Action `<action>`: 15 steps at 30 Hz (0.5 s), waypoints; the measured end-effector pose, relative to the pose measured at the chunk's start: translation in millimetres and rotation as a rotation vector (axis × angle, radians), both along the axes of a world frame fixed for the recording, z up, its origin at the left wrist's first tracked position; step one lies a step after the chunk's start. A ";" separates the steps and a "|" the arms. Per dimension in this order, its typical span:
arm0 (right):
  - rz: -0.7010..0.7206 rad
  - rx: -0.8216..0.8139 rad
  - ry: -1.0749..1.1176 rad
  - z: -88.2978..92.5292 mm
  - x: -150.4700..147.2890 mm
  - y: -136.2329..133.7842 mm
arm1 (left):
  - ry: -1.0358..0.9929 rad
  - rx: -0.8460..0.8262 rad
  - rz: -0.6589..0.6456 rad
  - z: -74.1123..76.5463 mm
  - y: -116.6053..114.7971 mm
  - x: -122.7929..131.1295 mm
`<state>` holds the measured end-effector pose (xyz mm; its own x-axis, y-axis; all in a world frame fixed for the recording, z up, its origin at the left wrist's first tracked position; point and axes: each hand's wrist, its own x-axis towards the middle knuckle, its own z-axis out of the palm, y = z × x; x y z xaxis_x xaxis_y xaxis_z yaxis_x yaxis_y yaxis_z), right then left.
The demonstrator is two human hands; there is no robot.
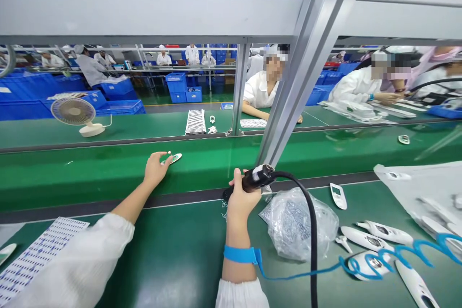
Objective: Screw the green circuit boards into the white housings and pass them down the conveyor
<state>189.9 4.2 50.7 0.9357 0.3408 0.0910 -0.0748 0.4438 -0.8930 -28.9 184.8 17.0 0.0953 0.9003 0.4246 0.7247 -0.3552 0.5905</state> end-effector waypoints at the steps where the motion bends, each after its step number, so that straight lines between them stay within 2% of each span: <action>1: -0.010 0.000 -0.008 -0.5 0.5 -0.1 | -0.027 0.027 0.004 -2.0 -18.4 -0.1; 4: -0.046 0.022 -0.023 1.8 2.4 -1.6 | -0.126 0.069 -0.036 -14.8 -88.1 -2.2; 5: -0.046 0.040 -0.010 3.8 2.7 -2.5 | -0.195 0.064 -0.095 -19.9 -112.0 -2.9; 8: 0.080 0.149 0.100 11.0 1.2 -5.8 | -0.240 -0.030 -0.270 -28.8 -166.5 -1.6; 11: 0.376 0.231 0.237 14.5 -6.3 -6.7 | -0.185 -0.092 -0.385 -25.1 -184.2 3.2; 13: 0.539 0.228 0.279 13.6 -14.2 -5.5 | -0.144 -0.120 -0.424 -20.1 -182.6 5.2; 15: 0.636 0.215 0.274 11.5 -22.7 -3.8 | -0.094 -0.158 -0.451 -16.9 -179.3 5.7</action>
